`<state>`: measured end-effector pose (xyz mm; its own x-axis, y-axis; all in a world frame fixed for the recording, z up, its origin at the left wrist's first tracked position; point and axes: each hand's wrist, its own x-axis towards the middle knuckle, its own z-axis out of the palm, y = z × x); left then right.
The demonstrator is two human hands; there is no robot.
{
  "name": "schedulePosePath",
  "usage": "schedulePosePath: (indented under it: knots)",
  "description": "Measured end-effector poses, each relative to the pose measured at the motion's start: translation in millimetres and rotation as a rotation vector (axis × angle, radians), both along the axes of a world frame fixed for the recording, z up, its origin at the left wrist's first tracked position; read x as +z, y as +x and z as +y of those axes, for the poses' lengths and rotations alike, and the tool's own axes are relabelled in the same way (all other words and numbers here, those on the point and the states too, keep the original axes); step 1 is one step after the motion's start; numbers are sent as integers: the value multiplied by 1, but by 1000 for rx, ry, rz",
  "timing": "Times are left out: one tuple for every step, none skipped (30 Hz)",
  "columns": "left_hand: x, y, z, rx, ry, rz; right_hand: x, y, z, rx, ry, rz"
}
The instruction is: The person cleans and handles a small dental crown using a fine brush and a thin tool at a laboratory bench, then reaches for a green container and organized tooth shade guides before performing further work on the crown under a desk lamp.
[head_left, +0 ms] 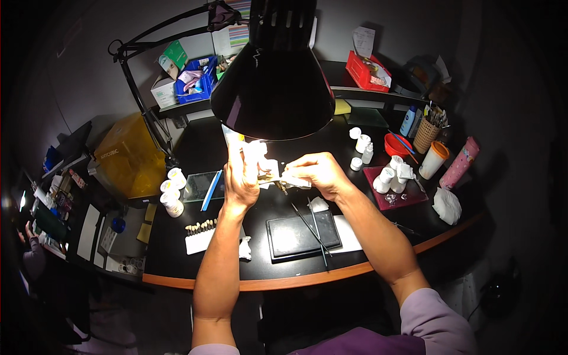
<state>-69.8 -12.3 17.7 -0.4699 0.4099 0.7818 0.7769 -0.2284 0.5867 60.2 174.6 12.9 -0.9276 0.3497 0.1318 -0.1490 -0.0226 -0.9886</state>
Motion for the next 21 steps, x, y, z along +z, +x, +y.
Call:
schedulePosePath:
  knots:
    - [-1,0,0,20,-42,11,-1,0,-2,-8,-4,-1]
    - [-1,0,0,13,-45,11,-2,0,-5,-27,19,13]
    - [0,0,1,-33,-26,-86,-3,0,-6,-45,42,28]
    - [1,2,0,-75,-7,-183,-4,0,-7,-49,39,29]
    - [1,5,1,-63,24,-177,-6,0,-7,-45,3,35]
    - [-3,2,1,-66,22,-175,-6,-1,-7,-41,-33,41]
    - [-6,-3,0,16,-33,-7,-6,-2,-7,-40,-32,44]
    - [-8,-7,0,99,-87,161,-5,-3,-8,-101,-72,61]
    - [-11,-10,2,148,-67,290,-5,-3,-10,-161,-112,77]
    - [-11,-6,5,146,-64,291,-7,-2,-10,-164,-110,79]
    - [-12,-2,9,64,8,105,-11,-2,-10,-228,-168,130]
    - [-12,2,12,-19,79,-81,-14,-1,-9,-293,-225,182]
    - [-16,1,15,-42,114,-157,-16,-4,-9,-318,-308,212]
    - [-21,1,18,-43,114,-150,-18,-6,-8,-318,-309,219]
    - [-27,3,21,-110,180,-303,-19,-8,-7,-331,-427,245]
    - [-31,6,24,-180,241,-459,-19,-9,-7,-347,-547,269]
    - [-35,9,22,-272,201,-543,-14,-13,-12,-391,-582,286]
    - [-51,-4,26,-223,204,-287,-6,-17,-14,-388,-587,295]
    - [-54,-7,27,-163,142,-209,3,-20,-11,-449,-580,286]
    - [-57,-8,26,-101,80,-129,11,-24,-9,-508,-573,277]
    - [-61,-8,24,-108,74,-116,16,-32,-7,-492,-559,265]
